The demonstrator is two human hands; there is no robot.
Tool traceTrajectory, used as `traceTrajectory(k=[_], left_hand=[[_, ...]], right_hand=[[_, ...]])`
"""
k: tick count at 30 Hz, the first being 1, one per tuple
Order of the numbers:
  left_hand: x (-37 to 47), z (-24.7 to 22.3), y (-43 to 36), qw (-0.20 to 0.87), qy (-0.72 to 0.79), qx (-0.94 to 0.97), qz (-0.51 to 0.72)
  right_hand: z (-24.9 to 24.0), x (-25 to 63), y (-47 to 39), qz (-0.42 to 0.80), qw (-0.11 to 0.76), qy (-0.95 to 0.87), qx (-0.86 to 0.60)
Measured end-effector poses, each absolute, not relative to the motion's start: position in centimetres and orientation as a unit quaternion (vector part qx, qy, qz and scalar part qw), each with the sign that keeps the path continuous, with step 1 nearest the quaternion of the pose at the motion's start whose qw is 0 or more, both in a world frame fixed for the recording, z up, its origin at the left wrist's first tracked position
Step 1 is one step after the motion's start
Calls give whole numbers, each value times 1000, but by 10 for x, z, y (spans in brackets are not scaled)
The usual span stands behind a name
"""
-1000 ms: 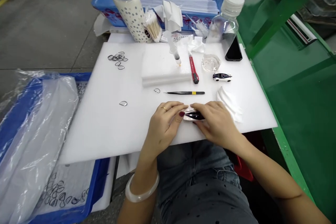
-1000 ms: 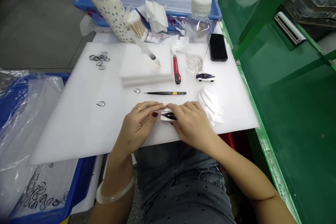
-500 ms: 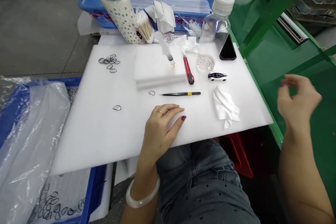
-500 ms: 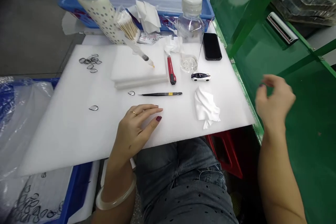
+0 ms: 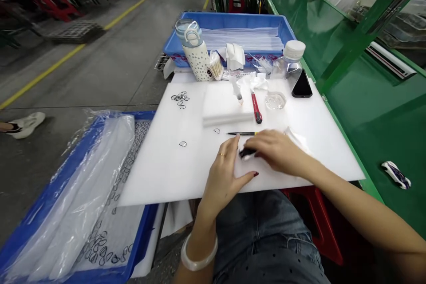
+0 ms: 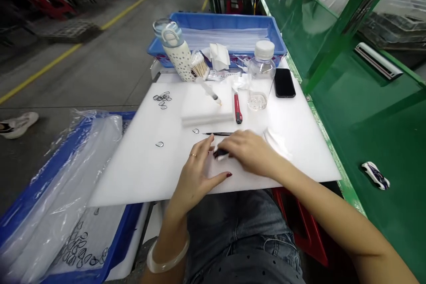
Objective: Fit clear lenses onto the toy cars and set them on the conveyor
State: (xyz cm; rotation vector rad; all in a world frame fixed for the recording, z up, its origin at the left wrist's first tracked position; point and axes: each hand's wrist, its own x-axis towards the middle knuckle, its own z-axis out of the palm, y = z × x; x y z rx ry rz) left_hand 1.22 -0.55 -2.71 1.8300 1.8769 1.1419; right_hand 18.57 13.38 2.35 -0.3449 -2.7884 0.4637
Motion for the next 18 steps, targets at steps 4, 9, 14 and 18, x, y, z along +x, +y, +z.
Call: traceTrajectory(k=[4,9,14,18], left_hand=[[30,-34,-30,70,674,623,391],[59,-36,-42,-4,671,585,456],[46,-29,-25,49,637,654,404],[37,-24,-12,87,619,669,402]], right_hand=[[34,153,139,246,129,-953,-117],[53,107,182,181,227,-887,-359],[68,92,198,301,174,-857,-380],[66,123,175,491,343,-745,-292]])
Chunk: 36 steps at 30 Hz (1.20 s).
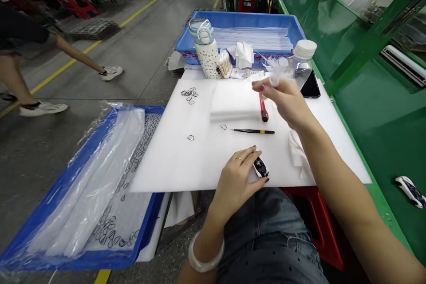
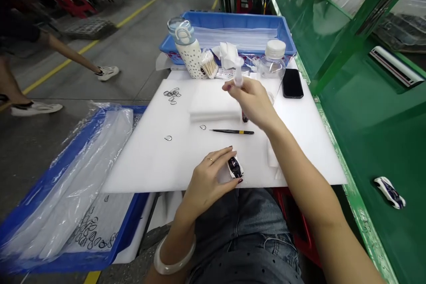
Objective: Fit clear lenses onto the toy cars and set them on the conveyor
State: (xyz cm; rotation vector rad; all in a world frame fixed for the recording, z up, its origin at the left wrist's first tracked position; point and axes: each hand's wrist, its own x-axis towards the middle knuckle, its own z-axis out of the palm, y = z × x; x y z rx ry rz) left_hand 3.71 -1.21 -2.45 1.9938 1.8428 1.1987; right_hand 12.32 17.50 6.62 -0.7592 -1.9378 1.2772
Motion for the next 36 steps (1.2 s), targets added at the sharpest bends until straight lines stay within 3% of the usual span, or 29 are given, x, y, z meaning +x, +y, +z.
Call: traceTrajectory(k=[3,7,12,17,27,36], left_hand=[[45,-21,-9,118,621,622,461],[57,-18,-9,123,643,557,512],[60,-19,-9,92,655,547,512],[59,-19,-8,87,661,546,506],[58,-20,-7,81,659,546,511],[59,-21,-7,82,666,541,508]], right_hand=[[42,153,139,575,404,-673,-233],[16,178,104,646,337,-623,-283],[42,175,87,701,454,-518,-183],[52,158,80,775,427,-449,-126],[43,151,80,791,426,-426,-107],[50,149,75,736,449,-467,-199]])
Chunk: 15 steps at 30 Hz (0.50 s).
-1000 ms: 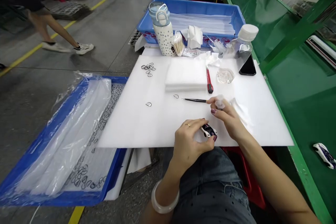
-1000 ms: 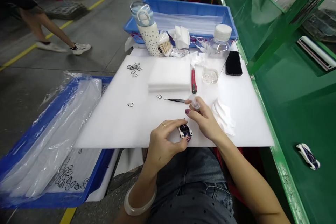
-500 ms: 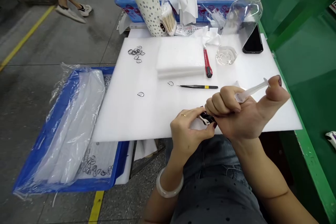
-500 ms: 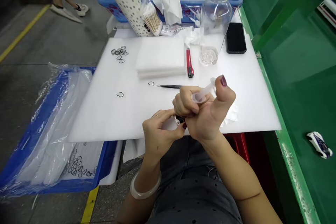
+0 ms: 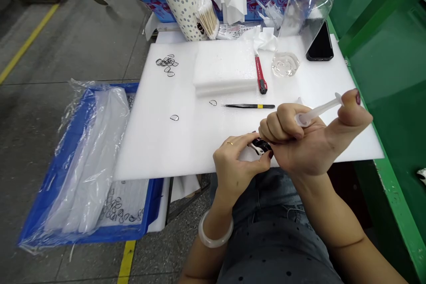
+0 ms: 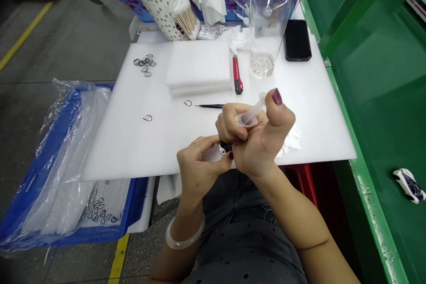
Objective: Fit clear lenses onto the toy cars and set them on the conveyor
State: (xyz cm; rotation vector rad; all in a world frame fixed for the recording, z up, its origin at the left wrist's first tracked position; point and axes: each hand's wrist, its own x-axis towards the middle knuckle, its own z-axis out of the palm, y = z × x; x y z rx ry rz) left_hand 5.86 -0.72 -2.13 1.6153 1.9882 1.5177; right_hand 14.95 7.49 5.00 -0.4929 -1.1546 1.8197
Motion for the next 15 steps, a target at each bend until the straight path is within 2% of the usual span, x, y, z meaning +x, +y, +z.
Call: traceTrajectory(k=[15], left_hand=[[59,-22,-8,73,666,539,510]], right_hand=[[51,150,71,723,472,-464,-199]])
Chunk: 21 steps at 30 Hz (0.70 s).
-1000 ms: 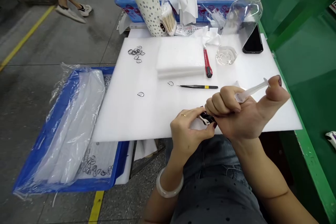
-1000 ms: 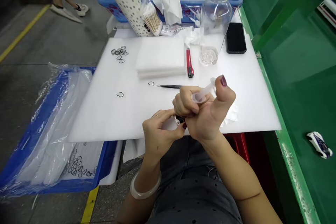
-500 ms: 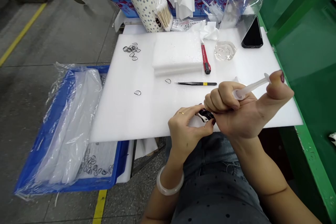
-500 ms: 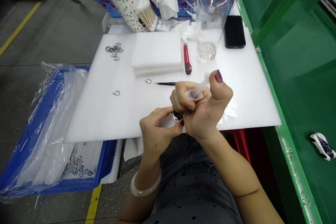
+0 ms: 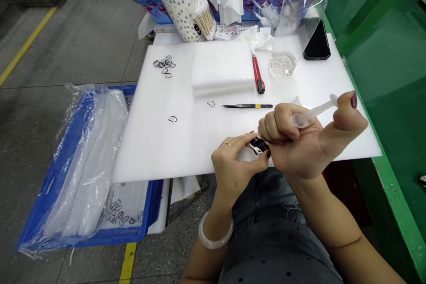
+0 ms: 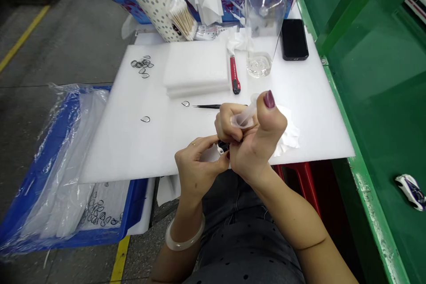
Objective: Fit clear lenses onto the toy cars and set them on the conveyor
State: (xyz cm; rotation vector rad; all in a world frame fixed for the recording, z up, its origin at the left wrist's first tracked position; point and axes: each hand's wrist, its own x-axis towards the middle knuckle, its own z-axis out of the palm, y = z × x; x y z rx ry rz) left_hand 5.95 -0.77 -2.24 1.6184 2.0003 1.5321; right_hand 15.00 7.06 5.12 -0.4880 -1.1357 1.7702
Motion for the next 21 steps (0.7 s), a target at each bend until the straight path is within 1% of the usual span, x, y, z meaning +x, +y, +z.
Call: traceTrajectory(k=[8,12,14,16,17,18,19,20,21], left_hand=[[59,-23,-9,81,669,540,505],[58,-22,-9,88,669,539,504],[59,-23,-10,91,667,541,504],[59,-24,-10,95,663,547,502],[59,-25,-11,96,660,551,501],[58,-25,-12,97,658,554,501],[57,-25,-14,97,655,558,500],[56,-26,-16,98,651,565,497],[54,-26,-18,101,646,575,491]], right_hand=[[53,145,63,691,483,-465,-269],[66,150,59,669,468,-504,-281],[78,148,70,639,508,-520,-250],[87,135,95,592,597,-509,-186],[88,126,110,573,625,-507,-155],[88,115,128,563,636,-511,-132],[85,104,144,575,581,-557,-151],[81,96,160,589,488,-612,-199],[76,92,172,595,435,-639,-220]])
